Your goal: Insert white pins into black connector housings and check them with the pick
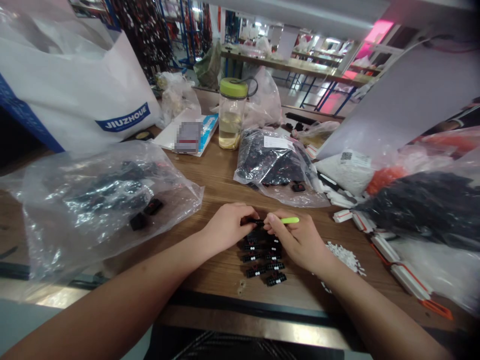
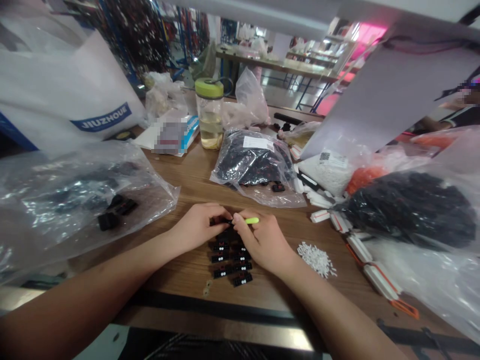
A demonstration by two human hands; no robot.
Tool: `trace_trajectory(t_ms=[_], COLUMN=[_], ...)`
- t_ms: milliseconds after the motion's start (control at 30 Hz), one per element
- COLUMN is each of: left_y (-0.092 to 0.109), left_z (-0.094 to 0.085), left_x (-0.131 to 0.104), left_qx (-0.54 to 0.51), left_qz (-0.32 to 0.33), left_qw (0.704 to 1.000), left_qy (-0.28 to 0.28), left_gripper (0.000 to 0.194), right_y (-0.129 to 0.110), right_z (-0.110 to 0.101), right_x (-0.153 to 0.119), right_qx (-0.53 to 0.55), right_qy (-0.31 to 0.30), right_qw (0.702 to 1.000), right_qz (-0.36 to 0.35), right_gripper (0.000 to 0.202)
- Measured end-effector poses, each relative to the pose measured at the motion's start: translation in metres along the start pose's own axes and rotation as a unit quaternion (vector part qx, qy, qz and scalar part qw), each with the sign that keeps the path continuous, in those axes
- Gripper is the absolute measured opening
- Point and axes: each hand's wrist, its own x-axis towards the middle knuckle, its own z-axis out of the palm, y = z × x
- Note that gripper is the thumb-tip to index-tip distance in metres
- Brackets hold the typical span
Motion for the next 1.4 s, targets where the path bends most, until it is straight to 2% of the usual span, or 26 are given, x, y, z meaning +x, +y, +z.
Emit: trace_trajectory(t_ms=[100, 300, 400, 433, 533, 733, 900, 967, 1133, 1233, 1400], left_y=[0.001, 0.0, 0.004, 0.006, 0.013, 0.017, 0.016, 0.014, 0.011, 0.013, 0.018], left_z=[0.0, -0.01, -0.02, -0.022, -0.024, -0.017, -0.018, -0.017, -0.011, -0.008, -0.008], left_x=[0.0, -0.001, -0.003, -0.004, -0.007, -0.009, -0.008, -0.008, -0.01, -0.012, -0.015], left_qx=[0.004, 0.036, 0.054, 0.054, 0.046, 0.07, 0.072, 0.075, 0.063, 0.072, 0.096], left_qz=[-0.001, -0.01, -0.028, -0.032, -0.037, -0.041, -0.031, -0.024, 0.006, 0.014, -0.005], left_qw=[1.0, 0.999, 0.997, 0.997, 0.998, 0.994, 0.989, 0.99, 0.996, 0.995, 0.993], left_qy=[0.004, 0.012, 0.042, 0.043, -0.002, -0.078, -0.124, -0.121, -0.064, -0.064, -0.065], left_gripper=[0.017, 0.02, 0.013, 0.009, 0.016, 0.023, 0.017, 0.014, 0.015, 0.019, 0.019], right_y=[0.001, 0.006, 0.009, 0.01, 0.013, 0.015, 0.015, 0.015, 0.013, 0.01, 0.008], right_z=[0.0, -0.014, -0.019, -0.02, -0.02, -0.022, -0.023, -0.022, -0.014, -0.009, -0.006], right_x=[-0.003, -0.012, -0.012, -0.012, -0.012, -0.014, -0.015, -0.015, -0.019, -0.021, -0.023], right_qx=[0.002, 0.094, 0.085, 0.081, 0.066, 0.048, 0.054, 0.064, 0.08, 0.081, 0.083], right_qy=[0.016, 0.178, 0.203, 0.199, 0.191, 0.19, 0.177, 0.162, 0.091, 0.05, 0.041], right_qw=[1.0, 0.979, 0.975, 0.976, 0.979, 0.98, 0.982, 0.984, 0.992, 0.995, 0.996], right_qz=[-0.002, 0.041, 0.039, 0.036, 0.029, 0.025, 0.029, 0.032, 0.029, 0.025, 0.014], right_gripper=[0.031, 0.026, 0.027, 0.028, 0.029, 0.029, 0.025, 0.025, 0.027, 0.027, 0.027])
